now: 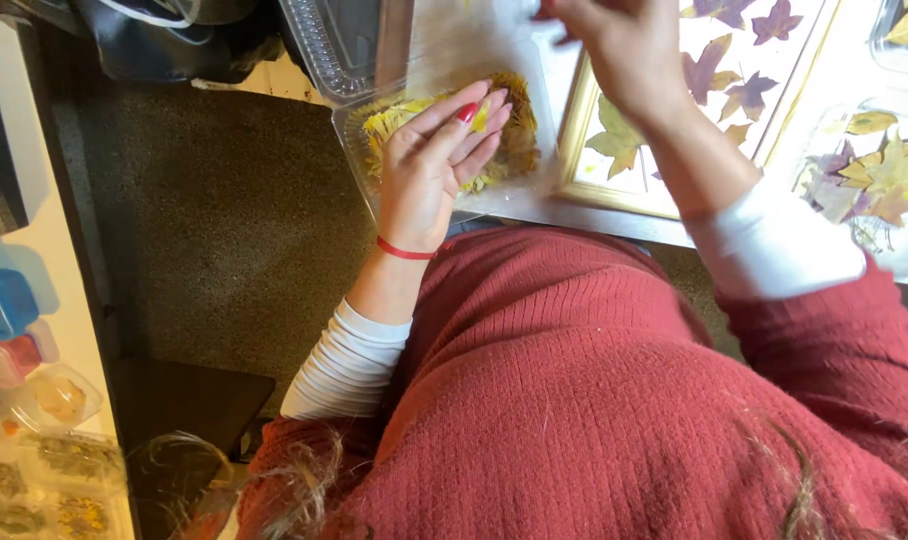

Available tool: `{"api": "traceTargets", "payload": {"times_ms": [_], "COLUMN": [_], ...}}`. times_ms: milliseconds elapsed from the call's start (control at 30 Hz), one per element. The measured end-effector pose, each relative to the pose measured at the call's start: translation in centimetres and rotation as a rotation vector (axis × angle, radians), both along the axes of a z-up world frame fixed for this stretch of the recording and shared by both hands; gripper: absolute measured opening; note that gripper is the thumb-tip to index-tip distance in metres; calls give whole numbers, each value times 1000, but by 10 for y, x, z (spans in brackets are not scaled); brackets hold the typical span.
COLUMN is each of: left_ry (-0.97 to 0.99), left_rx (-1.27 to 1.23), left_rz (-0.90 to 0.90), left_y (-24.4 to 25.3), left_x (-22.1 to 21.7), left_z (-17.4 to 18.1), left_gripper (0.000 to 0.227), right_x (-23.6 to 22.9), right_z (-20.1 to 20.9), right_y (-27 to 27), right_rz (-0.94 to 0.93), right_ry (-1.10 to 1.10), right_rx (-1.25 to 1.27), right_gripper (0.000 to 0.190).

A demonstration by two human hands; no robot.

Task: Arranging and gluing dried leaves into a picture frame to create artwork.

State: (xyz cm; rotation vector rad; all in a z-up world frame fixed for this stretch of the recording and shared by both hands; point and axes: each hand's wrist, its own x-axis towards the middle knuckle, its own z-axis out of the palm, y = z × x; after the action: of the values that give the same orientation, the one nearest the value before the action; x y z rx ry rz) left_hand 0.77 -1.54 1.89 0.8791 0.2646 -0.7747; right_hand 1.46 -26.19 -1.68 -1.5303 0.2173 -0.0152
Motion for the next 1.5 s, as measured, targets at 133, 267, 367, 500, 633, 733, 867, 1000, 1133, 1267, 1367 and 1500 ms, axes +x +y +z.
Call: {"api": "traceTargets", "payload": {"times_ms": [133,267,367,500,633,733,867,1000,1133,1267,1367,1500], "left_ry": [0,-27,-35,-23,-50,-51,-51,-86,-114,-118,-111,-93], "left_rx": [-52,-86,-79,-65,-61,-54,-53,-27,2,-5,-10,10], "left_rz": [-46,-137,-188,-217,-239,-258,-266,-282,-282,-277,-277,-260], "left_y": [-18,-37,-51,-64,-72,-76,-80,-83,-84,-84,-85,-86], "left_x": [-1,-6,-11,-16,-23,-26,-29,-32,-34,-35,-35,-36], "left_z": [11,19,23,23,24,24,25,27,26,28,30,25], "left_gripper": [37,36,36,35,33,33,33,34,34,34,34,35], "right_x": [-55,-81,-94,-106,-113,-125,-134,-137,-132,-131,-135,-137], "right_z": [34,60,67,74,77,65,57,54,66,69,63,60], "right_y": [-4,-6,-8,-10,-11,-14,-17,-19,-17,-16,-18,-17], "right_rz": [-41,-138,-205,-273,-309,-317,-336,-375,-384,-412,-412,-405], "right_ry": [-19,-8,1,21,53,2,-40,-23,-25,20,16,-10], "right_rx": [75,147,161,236,267,262,280,269,277,290,294,281], "right_gripper": [13,24,31,32,31,31,28,28,29,33,32,33]}}
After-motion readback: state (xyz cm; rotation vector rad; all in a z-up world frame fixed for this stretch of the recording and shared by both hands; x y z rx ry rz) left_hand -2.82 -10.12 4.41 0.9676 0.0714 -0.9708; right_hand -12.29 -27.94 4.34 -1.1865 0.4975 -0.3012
